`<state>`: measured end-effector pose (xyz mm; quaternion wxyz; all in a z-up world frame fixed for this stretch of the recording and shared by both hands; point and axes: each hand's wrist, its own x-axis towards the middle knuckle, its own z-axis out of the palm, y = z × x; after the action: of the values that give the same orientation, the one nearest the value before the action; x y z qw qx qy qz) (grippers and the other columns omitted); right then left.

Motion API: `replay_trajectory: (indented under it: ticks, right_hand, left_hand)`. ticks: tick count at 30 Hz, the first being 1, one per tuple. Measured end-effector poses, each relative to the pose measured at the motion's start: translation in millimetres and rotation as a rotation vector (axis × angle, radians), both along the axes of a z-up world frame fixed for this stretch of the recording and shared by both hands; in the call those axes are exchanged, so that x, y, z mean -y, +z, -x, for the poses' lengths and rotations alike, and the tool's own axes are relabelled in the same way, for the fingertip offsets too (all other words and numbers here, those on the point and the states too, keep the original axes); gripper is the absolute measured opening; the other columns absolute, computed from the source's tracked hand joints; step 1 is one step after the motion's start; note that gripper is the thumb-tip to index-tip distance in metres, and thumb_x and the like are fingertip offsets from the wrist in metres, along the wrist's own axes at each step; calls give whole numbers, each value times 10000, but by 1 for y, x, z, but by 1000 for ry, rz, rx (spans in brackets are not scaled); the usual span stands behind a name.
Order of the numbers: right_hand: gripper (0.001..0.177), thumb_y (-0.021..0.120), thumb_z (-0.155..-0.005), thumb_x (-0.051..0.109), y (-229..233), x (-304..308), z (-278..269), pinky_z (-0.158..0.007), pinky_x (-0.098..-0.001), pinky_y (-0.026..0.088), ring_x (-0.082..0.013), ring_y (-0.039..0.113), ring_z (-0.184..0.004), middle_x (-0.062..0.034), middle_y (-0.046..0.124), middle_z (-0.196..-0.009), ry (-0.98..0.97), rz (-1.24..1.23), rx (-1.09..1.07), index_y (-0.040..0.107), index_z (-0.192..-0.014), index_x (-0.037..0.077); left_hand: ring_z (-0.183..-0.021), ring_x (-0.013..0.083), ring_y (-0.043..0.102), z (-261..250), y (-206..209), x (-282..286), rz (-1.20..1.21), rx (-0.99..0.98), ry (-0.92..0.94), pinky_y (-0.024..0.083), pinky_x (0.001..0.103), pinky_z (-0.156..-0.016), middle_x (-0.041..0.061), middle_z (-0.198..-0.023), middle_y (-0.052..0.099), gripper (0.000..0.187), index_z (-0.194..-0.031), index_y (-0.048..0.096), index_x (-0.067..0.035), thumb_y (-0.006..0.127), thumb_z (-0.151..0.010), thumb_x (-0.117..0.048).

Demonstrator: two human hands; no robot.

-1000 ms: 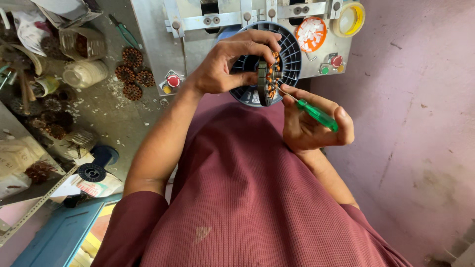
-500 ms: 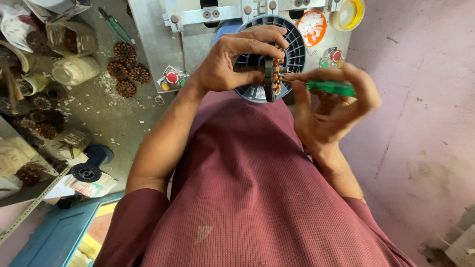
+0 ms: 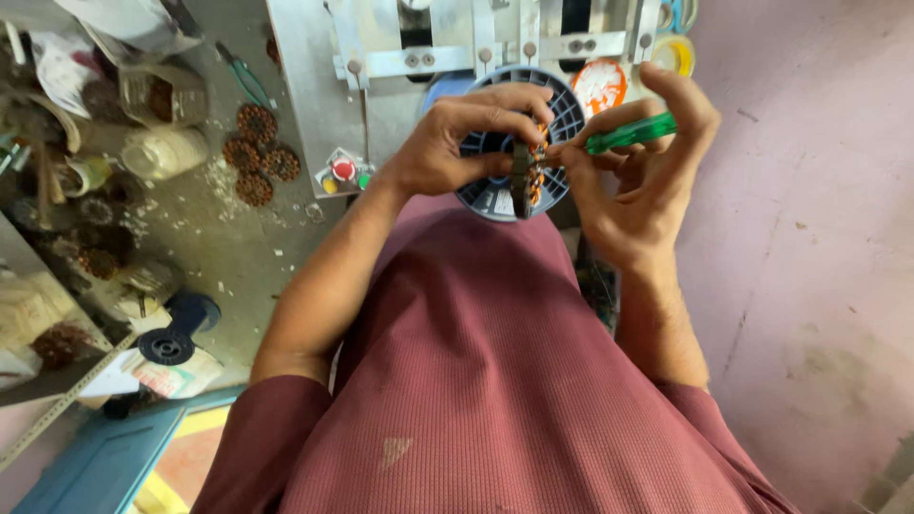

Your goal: The person uses a green-handled screwdriver to adjust or secure small components within a circular motor stator held in their left hand. They repeatedly insert the tool into slots, rotate it, and occasionally pick up small white pieces from a nearby container to place into the stator.

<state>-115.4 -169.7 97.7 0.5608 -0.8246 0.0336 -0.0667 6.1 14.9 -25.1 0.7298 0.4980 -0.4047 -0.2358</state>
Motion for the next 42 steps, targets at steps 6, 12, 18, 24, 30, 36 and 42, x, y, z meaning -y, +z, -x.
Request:
replay_trajectory:
  ticks: [6,12,18,24,30,36,42]
  right_hand:
    - [691,707,-912,-171,3,-10,-12,-784,-345,631,-243,723,-942,-110,630,-1075,69,264,226,344,-1416,133]
    - [455,630,-1066,-62,-2,-1,-1,-775,-352,622,-231,703,-923,-157,616,-1103,0,270,548,318,-1356,99]
    - [243,530,-1110,17,-65,85,-3,-567,-249,501,-104,607,-606,-60,622,-769,-345,-15,-38,549,-1350,45]
    - [161,724,-861,-28,-203,164,11,-749,-354,531,-266,661,-796,-148,691,-950,-333,457,-107,748,-1017,2]
    - [178,762,-832,12,-276,176,21,-800,-408,541,-304,693,-881,-142,710,-961,-412,445,-176,737,-1008,27]
    - [213,742,-827,-14,-295,172,6,-776,-443,529,-344,665,-891,-144,649,-997,-454,547,-158,730,-1027,59]
    - [166,748,-838,-9,-297,176,2,-752,-432,522,-322,668,-871,-125,636,-1014,-495,509,-239,711,-981,68]
  left_hand:
    - [-1457,300,539,1,18,1,-43,-38,-9,412,454,-1268,76,-1388,657,346,-1217,720,-78,794,-890,9]
    - [-1482,301,500,3,15,3,-34,-98,-34,366,458,-1299,103,-1423,635,368,-1225,719,-54,784,-879,54]
    - [-1527,292,473,7,16,4,78,-236,-73,330,454,-1347,122,-1489,613,371,-1288,703,-39,736,-927,40]
    - [-1494,277,508,10,4,5,79,-415,-59,419,442,-1296,168,-1564,546,383,-1342,668,-49,695,-967,20]
    - [-1427,271,530,13,6,9,53,-453,-8,455,396,-1215,220,-1558,535,353,-1348,647,4,638,-996,28]
    - [-1386,272,565,11,10,12,-26,-429,9,491,388,-1187,229,-1534,554,365,-1350,637,25,613,-985,29]
    - [-1373,281,610,11,13,14,-62,-476,35,523,418,-1195,239,-1511,569,368,-1329,639,31,625,-961,21]
